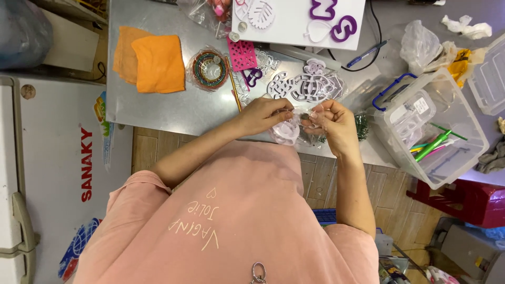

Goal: Organizing and packing various baking tools and decorative supplies into plastic bags and storage containers.

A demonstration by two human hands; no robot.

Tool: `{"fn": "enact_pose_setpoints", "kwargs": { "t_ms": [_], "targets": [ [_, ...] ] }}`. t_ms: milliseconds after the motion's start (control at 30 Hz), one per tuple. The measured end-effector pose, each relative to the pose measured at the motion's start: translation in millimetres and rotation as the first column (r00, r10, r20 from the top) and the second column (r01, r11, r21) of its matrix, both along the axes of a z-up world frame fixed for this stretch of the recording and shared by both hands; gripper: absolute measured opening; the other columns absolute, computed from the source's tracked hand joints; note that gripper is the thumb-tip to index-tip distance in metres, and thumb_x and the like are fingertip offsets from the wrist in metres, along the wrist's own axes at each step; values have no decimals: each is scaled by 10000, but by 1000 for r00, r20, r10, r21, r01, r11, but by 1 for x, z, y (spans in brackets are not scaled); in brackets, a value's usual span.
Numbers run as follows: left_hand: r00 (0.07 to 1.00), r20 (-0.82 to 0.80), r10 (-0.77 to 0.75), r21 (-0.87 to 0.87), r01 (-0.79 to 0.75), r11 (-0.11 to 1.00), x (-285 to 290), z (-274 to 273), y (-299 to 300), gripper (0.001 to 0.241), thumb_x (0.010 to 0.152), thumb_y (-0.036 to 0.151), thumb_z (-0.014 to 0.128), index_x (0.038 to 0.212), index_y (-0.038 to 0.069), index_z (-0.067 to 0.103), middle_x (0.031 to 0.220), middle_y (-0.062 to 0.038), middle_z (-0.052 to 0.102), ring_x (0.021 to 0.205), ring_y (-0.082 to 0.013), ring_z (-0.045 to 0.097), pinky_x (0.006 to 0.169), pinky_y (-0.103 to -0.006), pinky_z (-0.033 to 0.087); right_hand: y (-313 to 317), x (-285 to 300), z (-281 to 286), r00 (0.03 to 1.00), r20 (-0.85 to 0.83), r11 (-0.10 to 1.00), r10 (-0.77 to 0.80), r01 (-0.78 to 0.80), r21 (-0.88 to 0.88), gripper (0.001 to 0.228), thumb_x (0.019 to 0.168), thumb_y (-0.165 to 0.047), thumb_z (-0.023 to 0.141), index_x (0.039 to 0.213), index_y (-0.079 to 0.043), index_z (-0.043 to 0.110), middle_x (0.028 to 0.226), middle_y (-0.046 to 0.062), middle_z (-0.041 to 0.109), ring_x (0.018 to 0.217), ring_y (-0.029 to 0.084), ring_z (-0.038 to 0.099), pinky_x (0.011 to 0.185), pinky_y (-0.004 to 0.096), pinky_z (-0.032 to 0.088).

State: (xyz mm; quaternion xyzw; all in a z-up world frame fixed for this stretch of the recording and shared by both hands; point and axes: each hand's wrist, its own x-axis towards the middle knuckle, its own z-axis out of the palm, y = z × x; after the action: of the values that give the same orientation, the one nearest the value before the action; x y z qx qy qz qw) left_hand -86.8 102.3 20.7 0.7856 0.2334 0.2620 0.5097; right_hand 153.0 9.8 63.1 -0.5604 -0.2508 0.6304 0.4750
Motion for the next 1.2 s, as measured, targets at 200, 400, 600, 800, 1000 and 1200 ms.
{"fn": "enact_pose_setpoints", "kwargs": {
  "t_ms": [200, 400, 600, 800, 1000, 1200],
  "targets": [
    [985, -18, -172, -415, 149, 898, 5, -21, 0, 376, 1078, 397, 521, 1134, 84, 723, 938, -31, 764, 846, -101, 700, 756, -263, 547, -13, 2, 15, 864, 400, 890, 304, -408, 204, 245, 798, 13, 790, 1035, -28, 744, 1011, 96, 759, 929, 216, 736, 799, 312, 602],
    [965, 179, -193, -645, 263, 717, 14, -51, -6, 391, 1106, 389, 494, 1206, 69, 695, 1051, 3, 711, 985, -71, 630, 853, -266, 540, -25, -27, 25, 547, 837, 719, -15, -576, 389, 253, 719, -27, 877, 946, -83, 780, 1014, 71, 679, 981, 224, 677, 814, 339, 563],
    [959, 69, -277, -486, 274, 830, 12, -32, -4, 409, 1107, 419, 477, 1105, 60, 674, 954, -16, 675, 899, -86, 600, 797, -286, 520, -14, -35, 27, 530, 845, 584, -73, -664, 467, 281, 736, -45, 881, 986, -72, 754, 1046, 81, 698, 1004, 235, 672, 836, 352, 567],
    [970, 14, -244, -450, 224, 865, 4, -54, -20, 397, 1142, 374, 488, 1069, 46, 699, 865, -39, 701, 820, -103, 626, 753, -301, 537, -11, -40, 43, 426, 900, 489, 97, -808, 329, 300, 801, -74, 817, 1100, -75, 799, 1042, 66, 708, 1035, 283, 650, 910, 396, 552],
    [963, 118, 242, -452, -164, 877, 4, -13, -17, 290, 1089, 247, 505, 1253, 45, 633, 1048, -32, 770, 939, -90, 705, 825, -278, 566, -25, -18, 37, 756, 641, 739, 132, -506, 445, 311, 759, -12, 615, 1048, -23, 729, 1263, 87, 649, 1260, 279, 583, 1154, 461, 408],
    [958, 245, 146, 11, -154, 988, 19, 12, -23, 130, 1086, 175, 648, 1058, 52, 681, 1093, -12, 711, 1026, -117, 697, 889, -293, 562, -42, -13, -16, 952, 299, 888, -61, -84, 451, 143, 847, -19, 806, 917, -22, 681, 1358, 112, 543, 1245, 195, 575, 1024, 337, 485]
  ]
}}
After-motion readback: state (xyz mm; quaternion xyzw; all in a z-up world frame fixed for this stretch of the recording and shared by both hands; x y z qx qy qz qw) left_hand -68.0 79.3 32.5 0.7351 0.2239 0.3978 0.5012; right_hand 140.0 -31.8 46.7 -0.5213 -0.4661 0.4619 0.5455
